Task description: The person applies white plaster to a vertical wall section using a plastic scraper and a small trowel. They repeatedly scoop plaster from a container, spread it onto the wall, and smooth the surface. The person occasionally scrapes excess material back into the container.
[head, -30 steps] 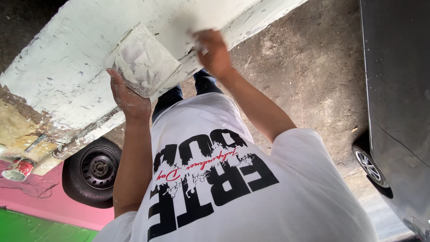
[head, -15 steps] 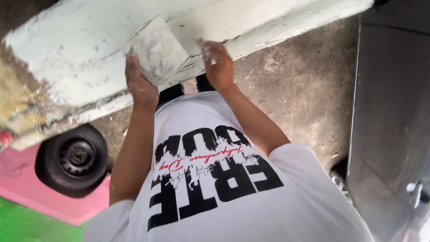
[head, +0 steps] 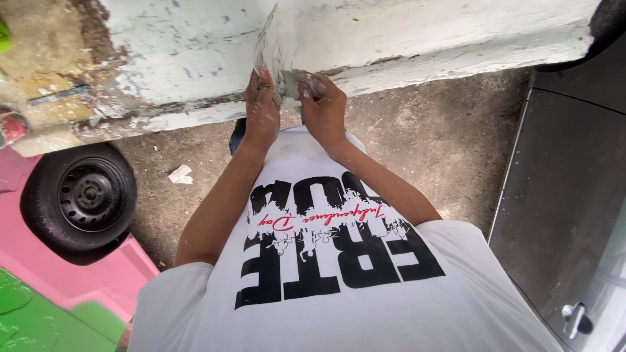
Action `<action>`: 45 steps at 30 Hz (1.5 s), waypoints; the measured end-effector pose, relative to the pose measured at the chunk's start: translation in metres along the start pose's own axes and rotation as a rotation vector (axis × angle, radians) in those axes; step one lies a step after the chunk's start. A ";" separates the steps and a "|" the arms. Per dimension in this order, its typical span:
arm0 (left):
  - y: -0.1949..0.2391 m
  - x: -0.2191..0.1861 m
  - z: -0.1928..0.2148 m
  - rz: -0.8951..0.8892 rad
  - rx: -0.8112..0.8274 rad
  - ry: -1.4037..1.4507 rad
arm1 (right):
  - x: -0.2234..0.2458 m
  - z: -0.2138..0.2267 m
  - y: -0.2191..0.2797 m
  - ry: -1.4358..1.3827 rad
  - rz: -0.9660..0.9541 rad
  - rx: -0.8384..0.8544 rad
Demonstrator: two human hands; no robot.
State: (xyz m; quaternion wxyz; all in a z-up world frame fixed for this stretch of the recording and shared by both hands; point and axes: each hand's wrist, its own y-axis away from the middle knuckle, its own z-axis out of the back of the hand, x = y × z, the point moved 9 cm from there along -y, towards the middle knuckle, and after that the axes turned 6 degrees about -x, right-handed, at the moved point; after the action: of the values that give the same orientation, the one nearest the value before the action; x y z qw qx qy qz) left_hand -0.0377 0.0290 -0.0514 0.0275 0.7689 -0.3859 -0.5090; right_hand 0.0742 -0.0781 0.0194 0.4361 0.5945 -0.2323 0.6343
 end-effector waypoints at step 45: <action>0.026 -0.074 0.165 0.098 0.025 0.091 | 0.063 -0.159 0.079 0.261 0.636 0.087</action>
State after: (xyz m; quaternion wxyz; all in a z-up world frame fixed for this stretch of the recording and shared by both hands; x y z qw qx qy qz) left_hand -0.1983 0.1147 -0.0633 0.0605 0.7718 -0.4277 -0.4666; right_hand -0.0735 0.0280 0.0680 0.2168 0.4244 -0.3211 0.8184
